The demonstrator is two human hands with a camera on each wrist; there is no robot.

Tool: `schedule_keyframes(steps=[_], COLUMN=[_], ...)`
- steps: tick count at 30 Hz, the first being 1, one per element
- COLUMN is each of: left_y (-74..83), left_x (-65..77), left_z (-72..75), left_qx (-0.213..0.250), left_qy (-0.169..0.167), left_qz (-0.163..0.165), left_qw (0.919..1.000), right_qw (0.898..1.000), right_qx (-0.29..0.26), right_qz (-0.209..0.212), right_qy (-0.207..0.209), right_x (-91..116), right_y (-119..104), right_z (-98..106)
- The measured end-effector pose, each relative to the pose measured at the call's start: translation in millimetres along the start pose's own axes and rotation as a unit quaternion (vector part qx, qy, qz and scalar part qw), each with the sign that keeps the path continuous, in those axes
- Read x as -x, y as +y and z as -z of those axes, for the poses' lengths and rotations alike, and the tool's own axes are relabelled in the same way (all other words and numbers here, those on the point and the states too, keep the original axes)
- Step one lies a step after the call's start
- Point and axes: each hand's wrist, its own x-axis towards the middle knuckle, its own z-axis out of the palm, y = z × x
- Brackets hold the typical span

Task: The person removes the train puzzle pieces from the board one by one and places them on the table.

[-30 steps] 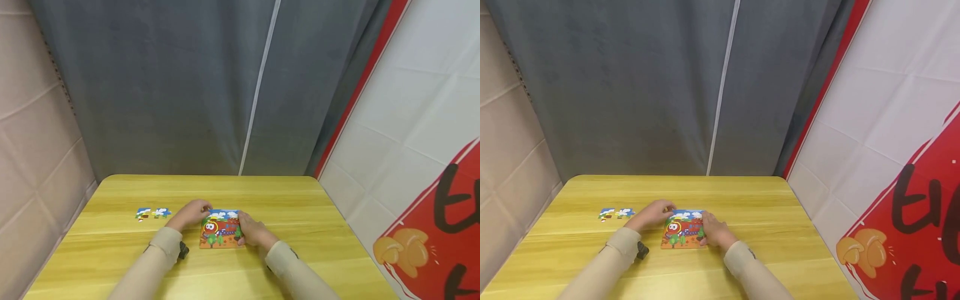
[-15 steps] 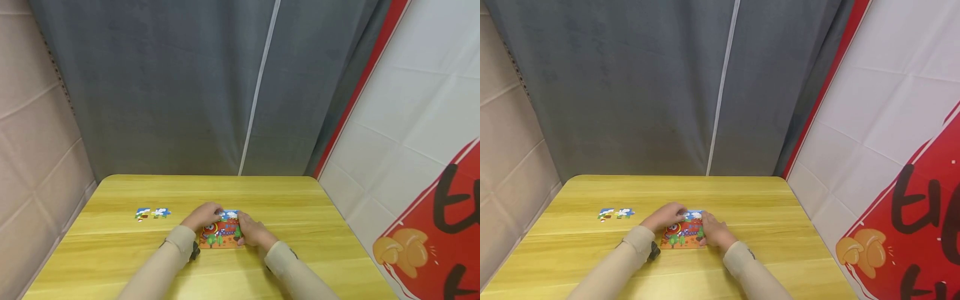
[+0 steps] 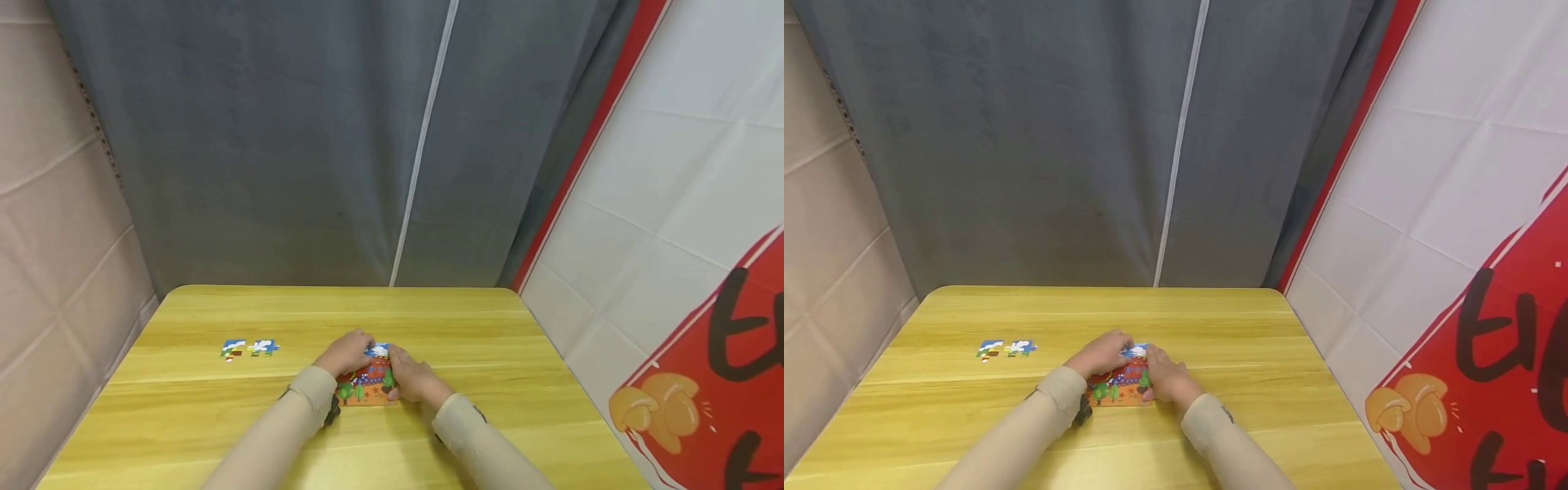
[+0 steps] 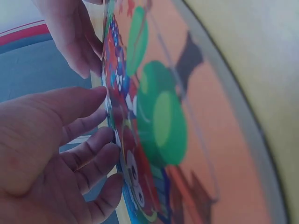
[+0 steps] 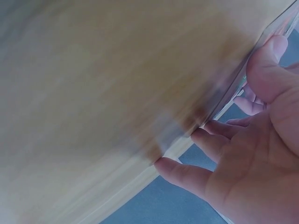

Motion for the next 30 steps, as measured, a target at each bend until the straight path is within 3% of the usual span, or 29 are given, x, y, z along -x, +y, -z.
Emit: schedule_keyframes(steps=[7,14,18,23,30], left_y=[8.8,7.2,6.2,3.6,-1.9], left_x=[-1.6,-3.1,-4.9,-8.4,-14.4], left_z=[0.8,0.5,0.6,-0.7,-5.8], left_qx=[0.002,0.009,0.058,0.141,0.166], left_qy=[0.003,0.009,0.003,0.000,0.000], left_qz=[-0.003,-0.021,-0.016,-0.009,-0.001], left_qw=[1.0000,0.9997,0.9982,0.9900,0.9860], right_qw=[1.000,1.000,1.000,1.000,1.000], right_qx=[-0.008,-0.004,-0.002,-0.021,-0.029], right_qz=[0.003,0.001,0.000,-0.006,-0.003], right_qy=[-0.001,-0.004,-0.006,0.000,0.006], right_x=[0,-2,-1,-1,0], right_y=[2,2,1,1,3], right_z=[0,-2,-1,0,0])
